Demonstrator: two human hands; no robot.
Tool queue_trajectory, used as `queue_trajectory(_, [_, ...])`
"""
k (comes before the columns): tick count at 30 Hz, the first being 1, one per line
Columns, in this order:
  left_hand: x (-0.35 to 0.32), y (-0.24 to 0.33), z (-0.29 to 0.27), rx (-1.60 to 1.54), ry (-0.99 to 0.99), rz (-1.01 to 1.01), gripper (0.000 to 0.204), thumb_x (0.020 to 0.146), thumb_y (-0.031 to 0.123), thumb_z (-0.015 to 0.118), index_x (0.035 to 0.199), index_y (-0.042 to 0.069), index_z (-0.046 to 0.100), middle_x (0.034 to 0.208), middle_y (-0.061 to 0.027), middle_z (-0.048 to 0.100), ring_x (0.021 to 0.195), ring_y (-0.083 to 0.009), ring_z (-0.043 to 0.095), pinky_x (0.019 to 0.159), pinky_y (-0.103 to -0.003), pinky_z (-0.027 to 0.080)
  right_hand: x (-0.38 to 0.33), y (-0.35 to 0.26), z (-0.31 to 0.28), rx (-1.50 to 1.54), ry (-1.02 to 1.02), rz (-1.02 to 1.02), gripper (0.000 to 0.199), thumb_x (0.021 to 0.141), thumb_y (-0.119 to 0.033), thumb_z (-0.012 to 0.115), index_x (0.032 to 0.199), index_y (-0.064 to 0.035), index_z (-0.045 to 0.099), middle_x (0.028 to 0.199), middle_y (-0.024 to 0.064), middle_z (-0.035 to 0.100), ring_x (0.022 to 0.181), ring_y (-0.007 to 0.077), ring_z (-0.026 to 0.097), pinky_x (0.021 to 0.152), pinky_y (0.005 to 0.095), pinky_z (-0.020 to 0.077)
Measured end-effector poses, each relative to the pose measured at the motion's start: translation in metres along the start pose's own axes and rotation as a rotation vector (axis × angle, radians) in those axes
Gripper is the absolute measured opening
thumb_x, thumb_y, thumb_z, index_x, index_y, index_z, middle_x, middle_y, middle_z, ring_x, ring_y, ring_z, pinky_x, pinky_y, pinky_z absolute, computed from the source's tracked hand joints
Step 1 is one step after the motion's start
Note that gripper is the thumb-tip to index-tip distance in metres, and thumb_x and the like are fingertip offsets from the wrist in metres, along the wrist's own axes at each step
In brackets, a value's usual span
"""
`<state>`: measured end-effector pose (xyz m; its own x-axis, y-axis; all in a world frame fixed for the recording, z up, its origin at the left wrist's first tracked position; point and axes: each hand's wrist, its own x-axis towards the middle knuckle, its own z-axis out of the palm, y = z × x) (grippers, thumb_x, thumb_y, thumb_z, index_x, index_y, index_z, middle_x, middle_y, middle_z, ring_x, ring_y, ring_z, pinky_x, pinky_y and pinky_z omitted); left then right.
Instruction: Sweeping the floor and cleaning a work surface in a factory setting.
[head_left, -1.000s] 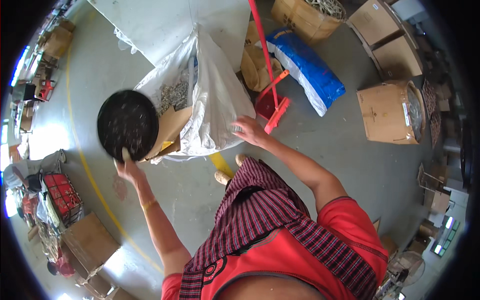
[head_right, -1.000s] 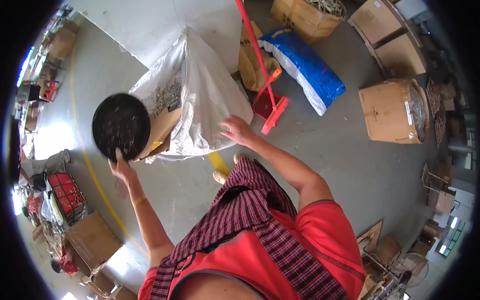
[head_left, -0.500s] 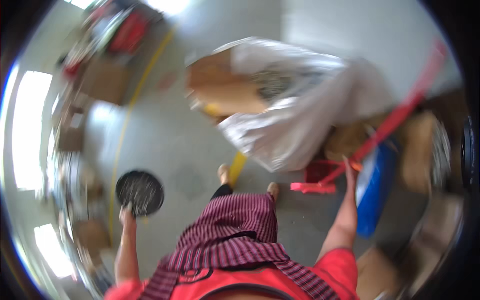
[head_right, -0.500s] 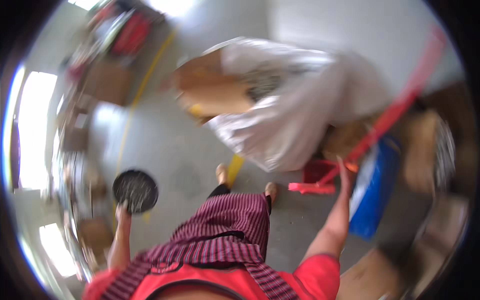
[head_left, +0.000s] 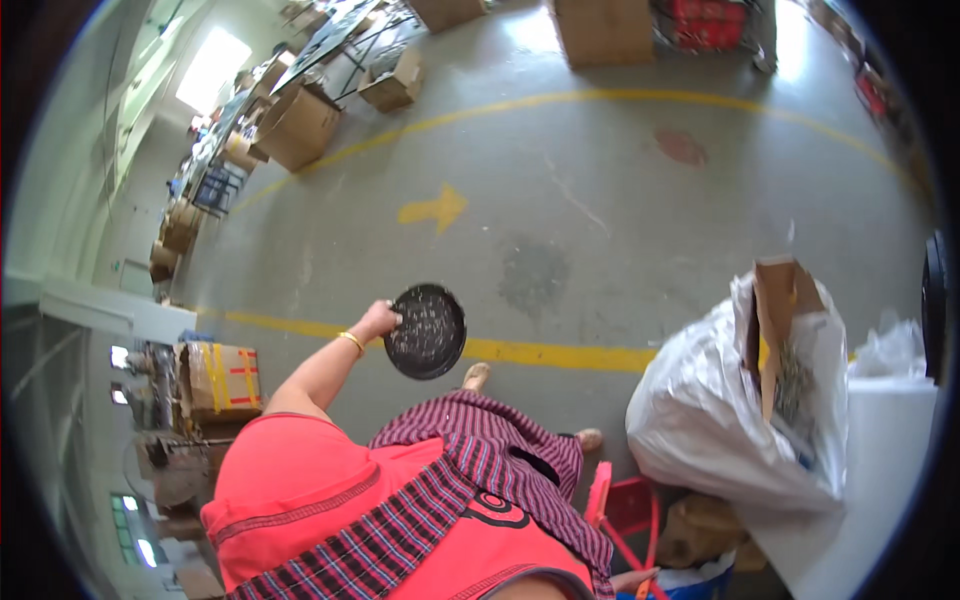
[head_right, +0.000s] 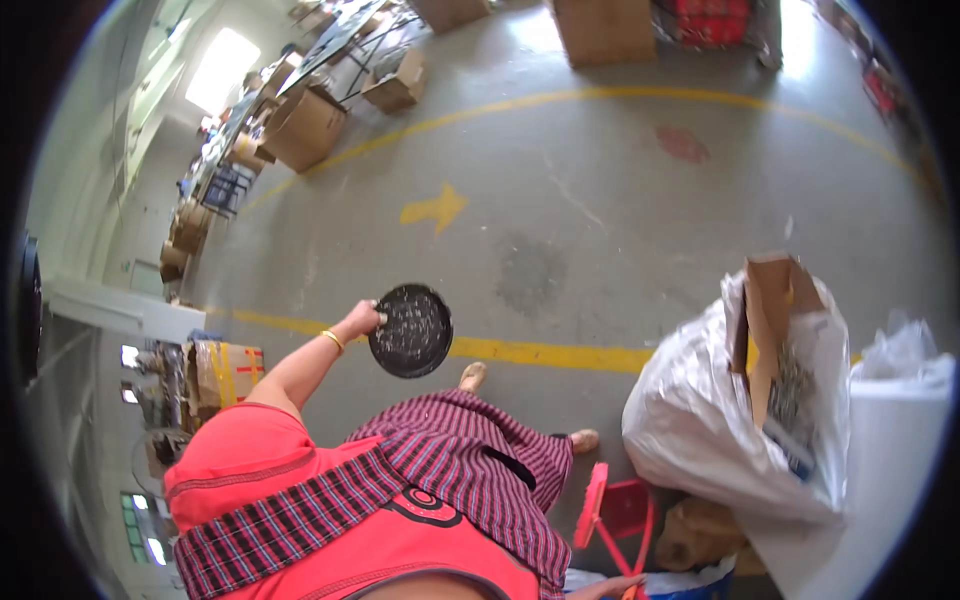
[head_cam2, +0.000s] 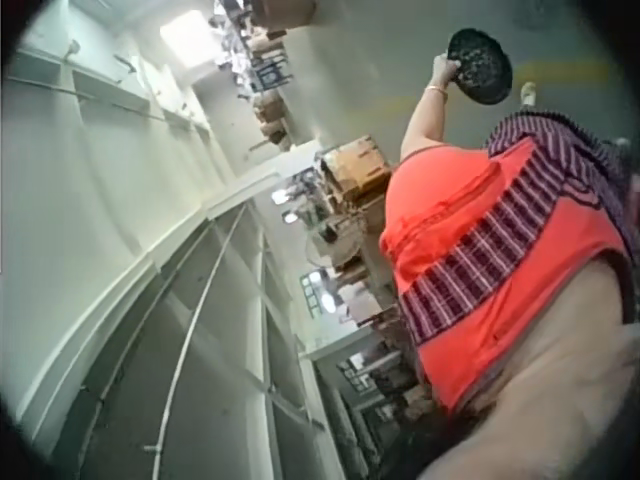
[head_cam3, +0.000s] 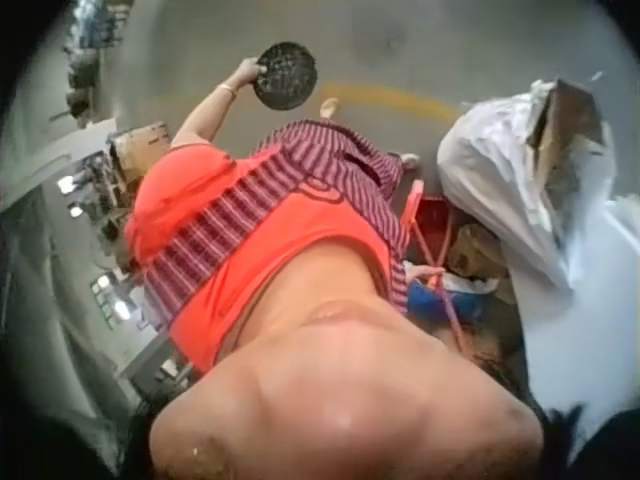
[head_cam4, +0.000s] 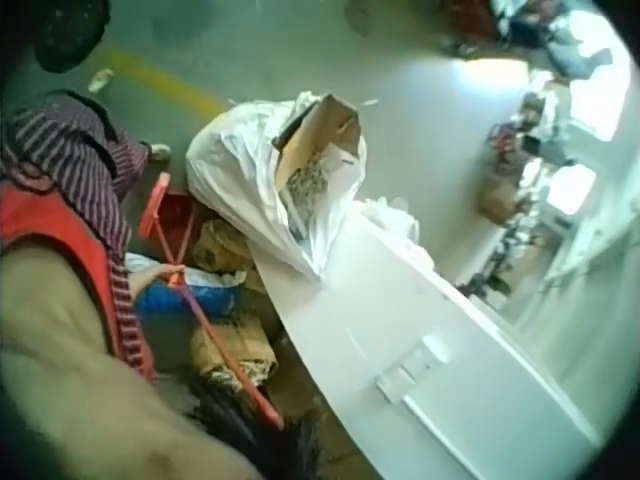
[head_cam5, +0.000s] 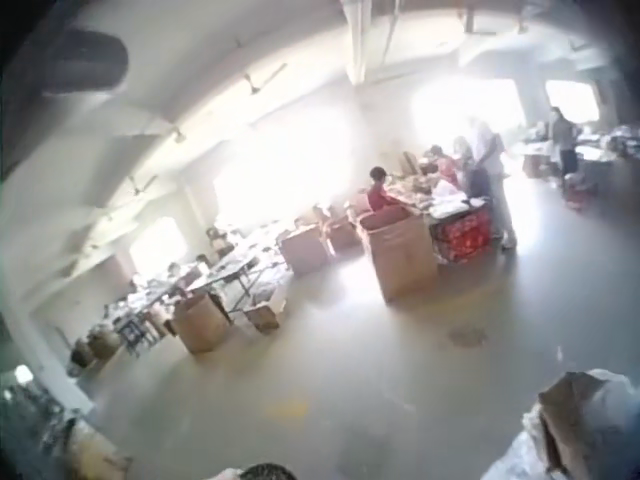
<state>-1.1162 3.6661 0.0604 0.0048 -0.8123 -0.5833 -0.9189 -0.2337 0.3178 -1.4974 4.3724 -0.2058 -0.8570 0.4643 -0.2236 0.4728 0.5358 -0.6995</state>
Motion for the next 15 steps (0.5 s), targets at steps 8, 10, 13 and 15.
queue_trajectory(8, [0.032, -0.243, -0.038, 0.015, -0.057, -0.404, 0.037, 0.071, 0.027, 0.067, 0.088, -0.005, 0.061, 0.094, -0.0241, 0.062, 0.089, -0.0348, 0.061, 0.072, -0.042, 0.051, -0.144, -0.211, 0.163, 0.027, -0.390, -0.462, 0.021, 0.084, -0.021, 0.060, 0.091, -0.0019, 0.055, 0.084, 0.0065, 0.057, 0.078, 0.0175, 0.054, 0.074, 0.0302, 0.0443])
queue_trajectory(10, [0.033, -0.328, -0.037, 0.012, -0.035, -0.468, 0.037, 0.070, 0.026, 0.069, 0.090, -0.005, 0.062, 0.093, -0.0228, 0.063, 0.088, -0.0340, 0.062, 0.071, -0.040, 0.052, -0.197, -0.268, 0.201, 0.063, -0.486, -0.556, 0.020, 0.084, -0.020, 0.060, 0.092, -0.0022, 0.054, 0.085, 0.0061, 0.057, 0.078, 0.0171, 0.054, 0.074, 0.0301, 0.0442])
queue_trajectory(13, [0.065, -0.364, -0.061, -0.169, 0.011, -0.640, 0.037, 0.070, 0.025, 0.070, 0.092, -0.004, 0.063, 0.094, -0.0199, 0.064, 0.088, -0.0325, 0.063, 0.071, -0.038, 0.052, -0.278, -0.324, 0.247, 0.096, -0.572, -0.684, 0.020, 0.084, -0.019, 0.060, 0.093, -0.0027, 0.054, 0.085, 0.0056, 0.056, 0.079, 0.0166, 0.053, 0.074, 0.0298, 0.0440])
queue_trajectory(15, [0.090, -0.387, -0.090, -0.227, 0.015, -0.755, 0.036, 0.070, 0.024, 0.071, 0.092, -0.002, 0.064, 0.095, -0.0169, 0.065, 0.087, -0.0309, 0.064, 0.071, -0.036, 0.053, -0.329, -0.357, 0.271, 0.100, -0.636, -0.755, 0.019, 0.084, -0.019, 0.059, 0.093, -0.0031, 0.053, 0.086, 0.0052, 0.056, 0.079, 0.0162, 0.053, 0.074, 0.0297, 0.0439])
